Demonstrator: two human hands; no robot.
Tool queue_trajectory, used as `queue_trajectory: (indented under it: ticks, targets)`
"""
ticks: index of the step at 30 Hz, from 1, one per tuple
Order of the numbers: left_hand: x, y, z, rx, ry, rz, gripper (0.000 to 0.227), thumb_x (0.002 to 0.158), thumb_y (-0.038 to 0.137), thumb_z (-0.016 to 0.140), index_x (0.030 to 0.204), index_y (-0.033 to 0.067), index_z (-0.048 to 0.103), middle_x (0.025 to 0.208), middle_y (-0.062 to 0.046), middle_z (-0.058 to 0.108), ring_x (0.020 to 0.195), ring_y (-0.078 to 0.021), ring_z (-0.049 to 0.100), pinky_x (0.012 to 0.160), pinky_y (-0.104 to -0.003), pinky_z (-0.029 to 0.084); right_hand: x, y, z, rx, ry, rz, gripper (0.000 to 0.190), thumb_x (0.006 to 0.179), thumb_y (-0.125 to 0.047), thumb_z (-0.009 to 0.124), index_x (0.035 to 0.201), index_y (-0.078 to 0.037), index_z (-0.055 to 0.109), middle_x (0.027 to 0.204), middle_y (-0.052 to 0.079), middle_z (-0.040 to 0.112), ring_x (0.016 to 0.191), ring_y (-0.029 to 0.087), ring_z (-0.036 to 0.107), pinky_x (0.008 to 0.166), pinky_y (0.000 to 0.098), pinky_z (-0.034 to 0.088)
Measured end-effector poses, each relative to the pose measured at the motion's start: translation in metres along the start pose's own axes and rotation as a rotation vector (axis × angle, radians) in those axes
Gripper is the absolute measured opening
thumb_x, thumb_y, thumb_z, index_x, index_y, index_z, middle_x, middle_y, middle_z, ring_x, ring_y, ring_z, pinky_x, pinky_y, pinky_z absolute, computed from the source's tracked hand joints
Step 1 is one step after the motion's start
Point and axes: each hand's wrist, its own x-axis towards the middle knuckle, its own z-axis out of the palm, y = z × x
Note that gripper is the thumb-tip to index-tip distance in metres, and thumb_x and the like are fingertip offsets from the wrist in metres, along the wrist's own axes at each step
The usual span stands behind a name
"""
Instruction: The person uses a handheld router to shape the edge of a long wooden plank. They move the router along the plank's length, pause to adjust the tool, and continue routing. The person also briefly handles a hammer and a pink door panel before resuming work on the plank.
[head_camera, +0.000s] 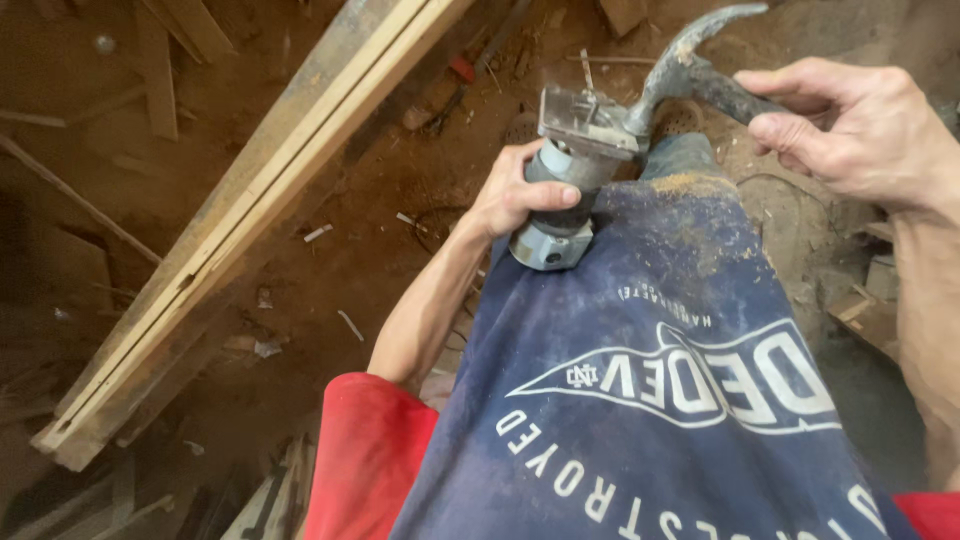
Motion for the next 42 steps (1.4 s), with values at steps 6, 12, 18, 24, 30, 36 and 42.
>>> queue_trajectory:
  ticks: [6, 12, 18, 24, 30, 36, 42]
  targets:
    - [-0.005, -0.002, 0.005, -0.064, -0.029, -0.02, 0.073, 0.069, 0.041, 0.082, 0.125, -0.0022, 0.068, 0.112, -0.012, 0.075, 0.103, -0.0211, 0.069, 0.098, -0.035, 0.054, -0.005, 0.007, -0.007, -0.13, -0.005, -0.004, 0.041, 0.1, -0.011, 0.071, 0.141, -0.01, 0.068, 0.091, 0.01, 0.074, 0.067, 0.01, 0.062, 0.056, 0.0256, 0.051]
    - [-0.009, -0.003, 0.007, -0.041, -0.046, -0.028, 0.07, 0.069, 0.038, 0.083, 0.125, -0.002, 0.069, 0.111, -0.012, 0.076, 0.101, -0.02, 0.07, 0.097, -0.035, 0.055, -0.011, -0.006, -0.007, -0.31, 0.08, -0.229, 0.031, 0.095, -0.007, 0.073, 0.125, -0.006, 0.07, 0.116, 0.013, 0.071, 0.094, 0.011, 0.064, 0.077, 0.0287, 0.055]
    - [-0.007, 0.002, 0.008, -0.039, -0.079, -0.017, 0.069, 0.069, 0.034, 0.083, 0.127, -0.0015, 0.069, 0.114, -0.011, 0.075, 0.104, -0.0191, 0.069, 0.098, -0.034, 0.055, -0.013, -0.002, -0.005, -0.165, -0.023, 0.022, 0.04, 0.095, -0.01, 0.074, 0.135, -0.009, 0.071, 0.09, 0.009, 0.074, 0.079, 0.013, 0.067, 0.068, 0.0297, 0.053]
    - [-0.006, 0.003, 0.007, -0.054, -0.093, 0.001, 0.07, 0.07, 0.035, 0.083, 0.129, -0.0003, 0.068, 0.115, -0.01, 0.075, 0.104, -0.0187, 0.069, 0.099, -0.034, 0.054, -0.023, 0.002, -0.015, -0.001, 0.225, 0.038, 0.038, 0.101, -0.017, 0.068, 0.138, -0.01, 0.066, 0.095, 0.004, 0.071, 0.072, 0.008, 0.063, 0.058, 0.0235, 0.052]
    - [-0.002, 0.006, 0.009, 0.027, -0.112, -0.03, 0.074, 0.067, 0.039, 0.087, 0.128, 0.0008, 0.069, 0.112, -0.01, 0.076, 0.1, -0.0182, 0.069, 0.097, -0.035, 0.056, -0.027, 0.012, -0.005, -0.04, -0.008, 0.083, 0.043, 0.092, -0.012, 0.075, 0.135, -0.01, 0.071, 0.082, 0.009, 0.072, 0.07, 0.009, 0.061, 0.06, 0.0246, 0.05]
    - [-0.001, 0.01, 0.006, 0.03, -0.098, -0.052, 0.068, 0.067, 0.035, 0.087, 0.123, 0.0016, 0.071, 0.108, -0.009, 0.077, 0.098, -0.0172, 0.07, 0.095, -0.033, 0.056, -0.03, 0.019, -0.014, 0.143, 0.157, 0.06, 0.041, 0.098, -0.015, 0.07, 0.139, -0.009, 0.067, 0.093, 0.001, 0.072, 0.072, 0.007, 0.062, 0.061, 0.0231, 0.052]
    - [0.002, 0.013, 0.007, 0.064, -0.127, -0.037, 0.066, 0.066, 0.034, 0.087, 0.122, 0.0019, 0.072, 0.107, -0.008, 0.078, 0.096, -0.0158, 0.07, 0.093, -0.031, 0.056, -0.034, 0.024, -0.008, -0.062, 0.026, 0.032, 0.044, 0.09, -0.01, 0.077, 0.133, -0.008, 0.072, 0.088, 0.007, 0.073, 0.075, 0.011, 0.059, 0.066, 0.0271, 0.051]
